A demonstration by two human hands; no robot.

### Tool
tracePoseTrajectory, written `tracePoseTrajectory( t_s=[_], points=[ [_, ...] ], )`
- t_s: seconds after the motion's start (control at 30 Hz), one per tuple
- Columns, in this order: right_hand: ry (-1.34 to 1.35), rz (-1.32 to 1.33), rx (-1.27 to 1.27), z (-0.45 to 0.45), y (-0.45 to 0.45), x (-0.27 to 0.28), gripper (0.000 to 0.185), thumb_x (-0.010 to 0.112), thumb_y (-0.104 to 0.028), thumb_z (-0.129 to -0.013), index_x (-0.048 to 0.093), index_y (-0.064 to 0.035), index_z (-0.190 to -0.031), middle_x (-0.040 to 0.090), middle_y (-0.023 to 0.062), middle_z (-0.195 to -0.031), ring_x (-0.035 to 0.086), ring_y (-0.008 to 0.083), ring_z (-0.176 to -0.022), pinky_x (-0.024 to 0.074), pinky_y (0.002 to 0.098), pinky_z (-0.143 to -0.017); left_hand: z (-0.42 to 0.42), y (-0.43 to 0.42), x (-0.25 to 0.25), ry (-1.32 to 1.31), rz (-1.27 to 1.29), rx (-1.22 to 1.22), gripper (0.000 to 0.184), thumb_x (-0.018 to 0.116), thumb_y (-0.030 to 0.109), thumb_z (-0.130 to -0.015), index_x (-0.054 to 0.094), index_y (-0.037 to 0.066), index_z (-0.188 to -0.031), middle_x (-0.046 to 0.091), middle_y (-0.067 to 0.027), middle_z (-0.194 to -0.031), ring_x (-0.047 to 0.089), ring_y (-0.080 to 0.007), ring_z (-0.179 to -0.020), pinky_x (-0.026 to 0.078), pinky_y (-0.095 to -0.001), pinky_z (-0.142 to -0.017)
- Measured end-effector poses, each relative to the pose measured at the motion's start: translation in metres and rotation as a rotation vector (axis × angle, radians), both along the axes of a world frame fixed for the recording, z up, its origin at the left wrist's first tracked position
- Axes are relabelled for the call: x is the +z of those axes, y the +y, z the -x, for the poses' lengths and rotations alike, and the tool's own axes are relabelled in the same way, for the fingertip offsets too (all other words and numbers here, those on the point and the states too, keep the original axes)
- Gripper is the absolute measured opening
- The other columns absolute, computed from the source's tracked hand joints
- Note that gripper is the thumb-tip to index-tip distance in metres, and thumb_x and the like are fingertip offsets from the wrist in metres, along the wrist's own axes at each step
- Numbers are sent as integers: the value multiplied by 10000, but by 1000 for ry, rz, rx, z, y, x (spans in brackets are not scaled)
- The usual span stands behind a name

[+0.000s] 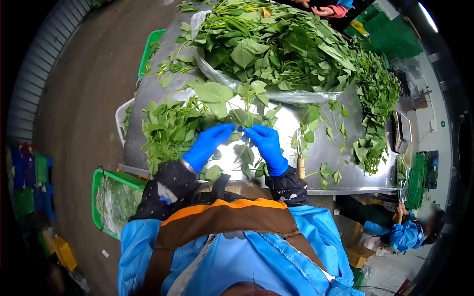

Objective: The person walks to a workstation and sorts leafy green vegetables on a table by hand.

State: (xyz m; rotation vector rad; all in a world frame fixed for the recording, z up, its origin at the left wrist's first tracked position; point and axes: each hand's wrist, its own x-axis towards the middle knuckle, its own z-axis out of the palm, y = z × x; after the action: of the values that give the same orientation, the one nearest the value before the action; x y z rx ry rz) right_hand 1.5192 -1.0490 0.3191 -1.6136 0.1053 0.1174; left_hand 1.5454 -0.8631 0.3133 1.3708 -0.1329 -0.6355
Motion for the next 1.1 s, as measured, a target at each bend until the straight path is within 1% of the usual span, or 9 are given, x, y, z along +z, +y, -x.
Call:
tracePoseTrajectory(
  t_s=[0.13, 0.17, 0.2, 0.27, 0.4, 0.53, 0.67, 0.8, 1.1],
  points=[
    [-51, 256, 282, 19, 5, -8, 195, 610, -151, -799, 644, 10, -903, 642, 67, -743, 578, 101, -633, 459, 233, -581, 0, -20, -23, 30, 247, -266, 410, 470, 270, -890, 443, -14, -1184, 518, -105, -1150, 515, -166, -1018, 413, -267, -866],
    [44, 122, 139, 26, -7, -15, 194, 599, -160, -806, 645, 10, -888, 638, 63, -731, 572, 97, -624, 452, 229, -571, 2, -21, -42, -5, 300, -212, 395, 433, 306, -903, 458, 10, -1163, 517, -133, -1145, 519, -200, -1028, 424, -300, -863],
    [130, -4, -2, 29, -26, -20, 196, 588, -168, -814, 646, 9, -874, 634, 59, -719, 566, 93, -615, 446, 225, -562, 12, -22, -34, 375, 568, -26, 389, 413, 325, -909, 468, 16, -1140, 532, -164, -1114, 536, -235, -1007, 440, -323, -848],
    [173, 279, -269, 34, -64, -20, 243, 580, -236, -813, 637, -10, -746, 599, 25, -636, 537, 67, -584, 408, 197, -537, 24, -12, -40, 643, 557, 90, 411, 404, 370, -907, 482, 10, -1091, 568, -161, -1031, 568, -236, -915, 463, -329, -792],
    [299, 973, 5, 59, -82, -48, 433, 538, -508, -758, 661, -97, -705, 626, 88, -663, 604, 237, -608, 457, 337, -580, 40, -2, -53, 755, 593, -151, 357, 433, 372, -901, 521, 35, -980, 585, -79, -817, 547, -162, -709, 447, -269, -608],
    [199, 1047, -34, 52, -66, -88, 452, 515, -541, -743, 651, -110, -738, 622, 99, -682, 598, 291, -669, 459, 362, -604, 36, -7, -51, 655, 575, 49, 255, 495, 295, -884, 549, 46, -893, 580, -57, -791, 536, -144, -707, 420, -244, -582],
    [160, 468, -260, 50, -49, -58, 316, 582, -376, -766, 654, -73, -822, 619, 89, -679, 599, 203, -614, 448, 313, -581, 28, -3, -57, 536, 535, 207, 133, 543, 178, -854, 571, 50, -878, 573, -41, -784, 490, -110, -651, 368, -220, -547],
    [36, 494, -264, 45, -29, -34, 224, 674, -193, -758, 638, -2, -871, 619, 22, -690, 524, 72, -562, 427, 210, -521, 21, -21, -44, 485, 447, 206, 169, 566, 140, -835, 575, 32, -965, 565, -40, -787, 446, -68, -590, 340, -195, -519],
    [-174, 376, -170, 40, 17, -14, 189, 672, -171, -755, 641, -19, -864, 622, 83, -671, 584, 124, -595, 463, 248, -560, 27, -34, -17, 289, 137, 253, 185, 626, 165, -796, 581, 49, -933, 522, 27, -685, 398, -35, -530, 314, -162, -473]
  ],
)
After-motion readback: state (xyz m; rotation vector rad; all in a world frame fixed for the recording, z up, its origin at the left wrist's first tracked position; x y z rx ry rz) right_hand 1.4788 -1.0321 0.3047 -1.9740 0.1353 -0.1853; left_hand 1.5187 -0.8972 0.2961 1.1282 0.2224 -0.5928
